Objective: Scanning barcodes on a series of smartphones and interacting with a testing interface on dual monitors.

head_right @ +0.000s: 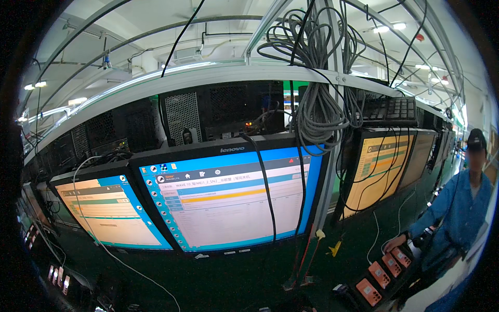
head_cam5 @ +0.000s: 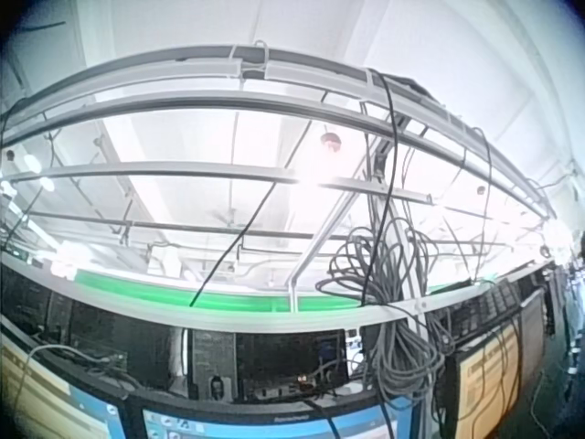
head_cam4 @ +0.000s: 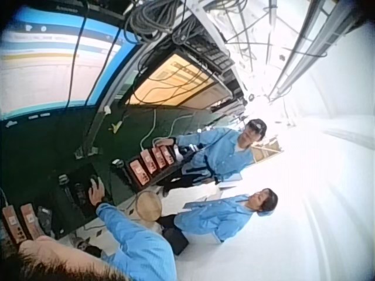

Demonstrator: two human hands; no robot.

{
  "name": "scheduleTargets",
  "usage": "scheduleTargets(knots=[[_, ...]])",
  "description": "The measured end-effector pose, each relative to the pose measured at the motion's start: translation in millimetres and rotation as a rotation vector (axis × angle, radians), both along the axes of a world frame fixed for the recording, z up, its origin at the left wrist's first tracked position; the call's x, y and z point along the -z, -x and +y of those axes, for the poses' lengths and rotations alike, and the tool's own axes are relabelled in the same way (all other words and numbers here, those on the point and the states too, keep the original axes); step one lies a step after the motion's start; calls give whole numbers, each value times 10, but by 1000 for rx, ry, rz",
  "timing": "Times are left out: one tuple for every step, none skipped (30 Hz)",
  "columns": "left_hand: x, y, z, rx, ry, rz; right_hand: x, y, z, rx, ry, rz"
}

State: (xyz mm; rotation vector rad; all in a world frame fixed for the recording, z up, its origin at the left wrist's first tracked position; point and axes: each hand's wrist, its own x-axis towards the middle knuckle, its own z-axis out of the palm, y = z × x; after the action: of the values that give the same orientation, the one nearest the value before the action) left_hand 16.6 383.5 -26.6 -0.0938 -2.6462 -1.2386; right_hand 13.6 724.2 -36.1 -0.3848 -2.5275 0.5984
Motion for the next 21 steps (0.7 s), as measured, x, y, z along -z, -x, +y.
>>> scheduleTargets(knots=[[-4,-3,0,0,2,1,-5,-6,-5,5,1,-6],[-3,-9,-2,-1,0,0,3,-6,-5,5,1,-6],[-8,-11,-6,1,0,1,15,0,1,2,2,2],[-14,-15,-6,0,-1,-2,19,2,6,-2,3,10],[-13,-18,-4,-1,0,-1,17,-2,10,-3,3,9],[-6,-11,1,3,-5,-2,7,-4,11,0,4,2],[-3,-2,3,9,-7,-5,0,-8,14,2,5,-5],[6,13,1,14,-11,-7,-4,-17,19,7,2,-6],[5,5,-4,10,-11,-7,-2,-8,18,-1,5,-10],[-1,-4,-5,6,-6,-9,-1,0,18,-8,8,-14],[-2,-16,-9,3,-9,-9,-1,7,15,-12,9,-14],[0,-13,-7,4,-8,-8,-2,6,10,-9,10,-14],[6,-21,-14,5,-9,-7,-3,4,6,-6,10,-15],[6,-21,-17,8,-10,-6,-2,3,5,-5,10,-12],[9,-24,-22,6,-12,-9,-2,5,5,-5,8,-11],[15,-23,-20,8,-11,-12,-2,7,5,-5,6,-9],[18,-15,-22,11,-12,-14,-2,9,4,-5,6,-11],[9,-15,-22,9,-15,-13,-1,7,6,-4,4,-10],[19,-22,-20,9,-17,-13,0,6,7,-4,3,-10],[14,-21,-27,10,-17,-16,4,6,10,-4,3,-10],[17,-31,-27,9,-16,-16,9,9,11,-4,-1,-9]])
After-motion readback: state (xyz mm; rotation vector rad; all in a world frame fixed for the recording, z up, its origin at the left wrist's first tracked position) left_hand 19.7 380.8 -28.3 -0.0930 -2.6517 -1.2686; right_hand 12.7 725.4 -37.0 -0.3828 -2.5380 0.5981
